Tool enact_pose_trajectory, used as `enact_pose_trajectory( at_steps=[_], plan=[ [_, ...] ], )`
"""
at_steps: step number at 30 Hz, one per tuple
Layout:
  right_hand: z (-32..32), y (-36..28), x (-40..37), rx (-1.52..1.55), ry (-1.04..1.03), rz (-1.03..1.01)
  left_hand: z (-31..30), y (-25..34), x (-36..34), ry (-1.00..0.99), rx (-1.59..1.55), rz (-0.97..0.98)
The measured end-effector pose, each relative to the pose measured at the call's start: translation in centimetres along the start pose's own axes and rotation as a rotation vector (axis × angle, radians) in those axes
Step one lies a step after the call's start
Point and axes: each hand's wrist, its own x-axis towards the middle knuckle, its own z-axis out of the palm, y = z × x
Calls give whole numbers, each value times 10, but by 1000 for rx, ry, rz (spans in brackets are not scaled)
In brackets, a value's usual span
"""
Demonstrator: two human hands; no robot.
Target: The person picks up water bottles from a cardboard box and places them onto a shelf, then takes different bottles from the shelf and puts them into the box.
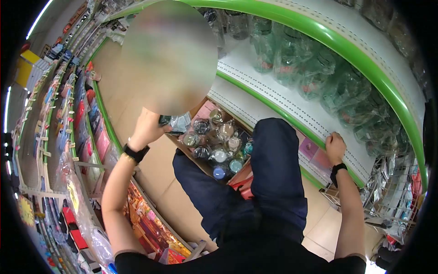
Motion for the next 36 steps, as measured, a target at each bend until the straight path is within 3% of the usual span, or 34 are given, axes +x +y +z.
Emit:
enact_pose_trajectory(
  at_steps=[6, 10, 17, 18, 21, 22, 25, 27, 33, 34, 36],
  plan=[
    [1, -2, 0, -19, 2, 29, 159, -115, 51, 34, 133, -125],
    [2, 2, 2, -47, -2, 17, 246, -158, 49, -179, 75, -367],
    [0, 0, 3, -49, -22, -14, 279, -158, 33, -450, 213, -638],
    [0, 1, 3, -48, -26, -19, 280, -162, 30, -452, 212, -643],
    [0, 2, 4, -51, -60, -9, 263, -159, 33, -807, 377, -562],
    [-1, 1, 4, -45, -56, -4, 259, -160, 35, -803, 382, -563],
    [-1, 0, 3, -24, -46, 11, 239, -162, 49, -692, 406, -543],
    [1, -2, 0, -14, -20, 32, 204, -143, 65, -411, 410, -384],
    [-1, -1, -5, 25, -85, 105, 14, 40, 120, 333, 528, 289],
    [10, 5, -4, 37, -68, 84, -17, 78, 126, 403, 524, 329],
    [1, 2, -3, 103, -50, 48, -67, 146, 120, 606, 264, 569]
  ],
)
